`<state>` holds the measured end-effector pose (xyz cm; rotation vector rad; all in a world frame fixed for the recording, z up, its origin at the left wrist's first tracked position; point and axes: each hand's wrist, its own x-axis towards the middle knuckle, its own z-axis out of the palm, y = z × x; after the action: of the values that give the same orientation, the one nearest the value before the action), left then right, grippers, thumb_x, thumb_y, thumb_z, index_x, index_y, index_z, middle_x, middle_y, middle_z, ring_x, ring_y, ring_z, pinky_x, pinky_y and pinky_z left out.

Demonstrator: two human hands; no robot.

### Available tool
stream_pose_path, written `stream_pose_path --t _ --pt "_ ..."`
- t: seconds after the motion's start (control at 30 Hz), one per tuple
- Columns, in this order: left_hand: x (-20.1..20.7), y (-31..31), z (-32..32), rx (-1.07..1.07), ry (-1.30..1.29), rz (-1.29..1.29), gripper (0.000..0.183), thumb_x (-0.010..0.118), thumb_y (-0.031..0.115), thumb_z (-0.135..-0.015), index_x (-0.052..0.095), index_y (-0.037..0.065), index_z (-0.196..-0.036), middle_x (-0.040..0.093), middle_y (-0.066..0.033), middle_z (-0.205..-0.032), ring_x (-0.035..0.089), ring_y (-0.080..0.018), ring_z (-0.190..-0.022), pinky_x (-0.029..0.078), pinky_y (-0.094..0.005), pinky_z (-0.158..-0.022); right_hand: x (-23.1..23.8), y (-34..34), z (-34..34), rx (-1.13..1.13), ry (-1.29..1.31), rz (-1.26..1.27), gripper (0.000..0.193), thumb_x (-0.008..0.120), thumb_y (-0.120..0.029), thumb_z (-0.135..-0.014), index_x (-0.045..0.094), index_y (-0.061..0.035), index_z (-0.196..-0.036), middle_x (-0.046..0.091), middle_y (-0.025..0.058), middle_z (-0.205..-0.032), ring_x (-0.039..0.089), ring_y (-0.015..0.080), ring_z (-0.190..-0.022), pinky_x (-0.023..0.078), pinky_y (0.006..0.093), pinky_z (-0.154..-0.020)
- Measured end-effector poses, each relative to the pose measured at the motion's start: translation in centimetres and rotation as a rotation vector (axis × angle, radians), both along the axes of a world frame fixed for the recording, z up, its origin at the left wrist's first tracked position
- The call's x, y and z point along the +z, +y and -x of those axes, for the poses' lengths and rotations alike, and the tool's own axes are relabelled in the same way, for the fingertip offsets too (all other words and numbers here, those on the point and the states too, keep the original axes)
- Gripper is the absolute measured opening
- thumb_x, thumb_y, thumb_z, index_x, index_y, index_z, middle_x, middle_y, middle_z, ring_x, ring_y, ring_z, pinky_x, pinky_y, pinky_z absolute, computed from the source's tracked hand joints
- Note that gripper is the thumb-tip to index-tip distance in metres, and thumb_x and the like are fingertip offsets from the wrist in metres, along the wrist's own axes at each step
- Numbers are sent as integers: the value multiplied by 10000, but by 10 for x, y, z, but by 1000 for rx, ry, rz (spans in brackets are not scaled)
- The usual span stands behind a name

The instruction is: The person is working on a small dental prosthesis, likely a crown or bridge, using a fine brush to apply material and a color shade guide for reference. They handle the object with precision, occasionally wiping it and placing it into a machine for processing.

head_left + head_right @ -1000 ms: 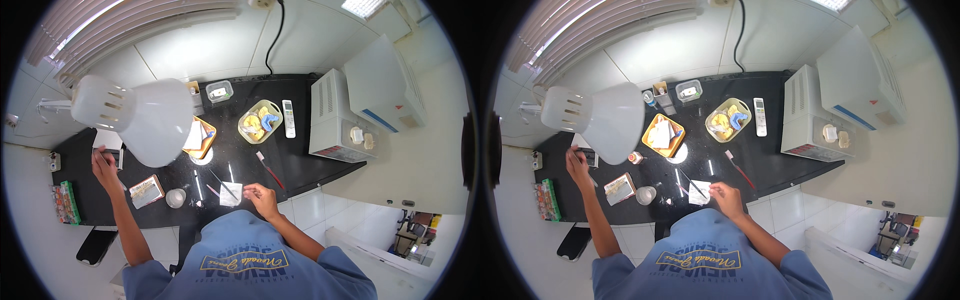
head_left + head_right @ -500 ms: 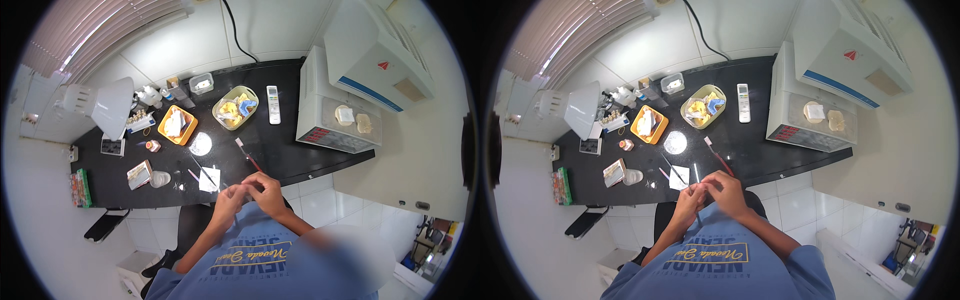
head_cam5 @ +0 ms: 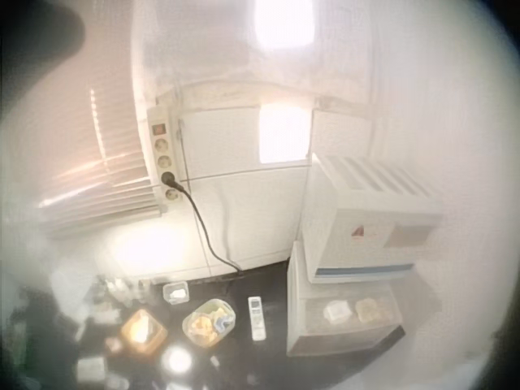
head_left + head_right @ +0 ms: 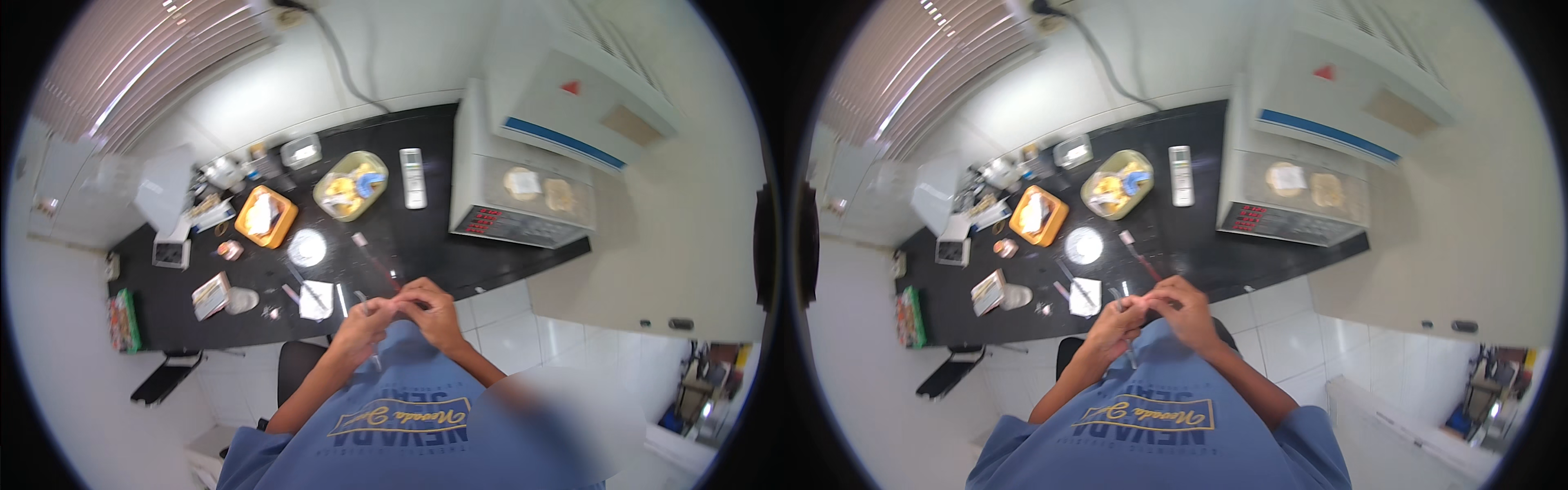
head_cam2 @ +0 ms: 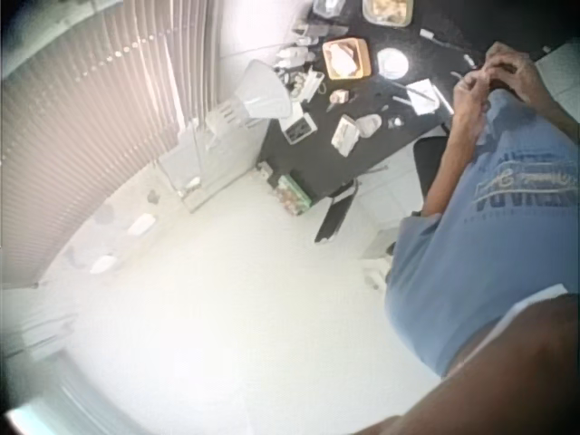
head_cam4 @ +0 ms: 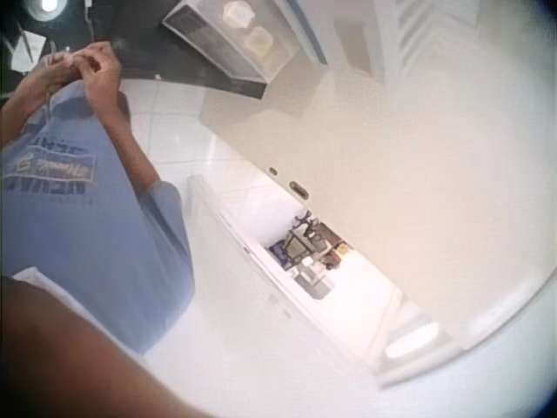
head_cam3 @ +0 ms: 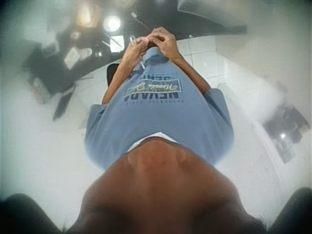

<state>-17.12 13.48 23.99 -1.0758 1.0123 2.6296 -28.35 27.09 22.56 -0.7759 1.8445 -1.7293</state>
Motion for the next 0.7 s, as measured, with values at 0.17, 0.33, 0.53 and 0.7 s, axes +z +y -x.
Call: stream_pose_path --t 0.17,0.33,0.53,0.7 --pt "-18 10 14 85 72 -103 137 619 233 -1006 603 97 -991 462 78 -729 328 0 -533 245 -177 -431 7 10 1 -129 -78 -47 109 668 -88 -934 738 -35 -998 654 31 -928 642 95 -842 509 245 -723" --pt "-1 41 59 382 234 158 115 584 189 -1027 557 89 -977 433 59 -684 362 -20 -547 286 -191 -468 -10 25 -15 -70 -490 -33 157 654 -153 -970 604 -9 -1007 626 21 -884 612 62 -780 492 221 -685" --pt "-3 50 86 438 254 243 92 566 163 -1029 536 84 -992 452 41 -727 375 -33 -544 322 -193 -464 3 37 2 -14 -435 -56 160 671 -139 -952 592 -7 -995 640 21 -813 629 73 -741 518 244 -622" --pt "0 18 100 483 288 105 84 553 160 -1032 555 77 -1045 459 41 -759 373 -27 -555 316 -187 -454 8 69 10 110 -456 -138 204 641 -133 -966 634 1 -1120 642 38 -858 633 96 -747 528 258 -656"
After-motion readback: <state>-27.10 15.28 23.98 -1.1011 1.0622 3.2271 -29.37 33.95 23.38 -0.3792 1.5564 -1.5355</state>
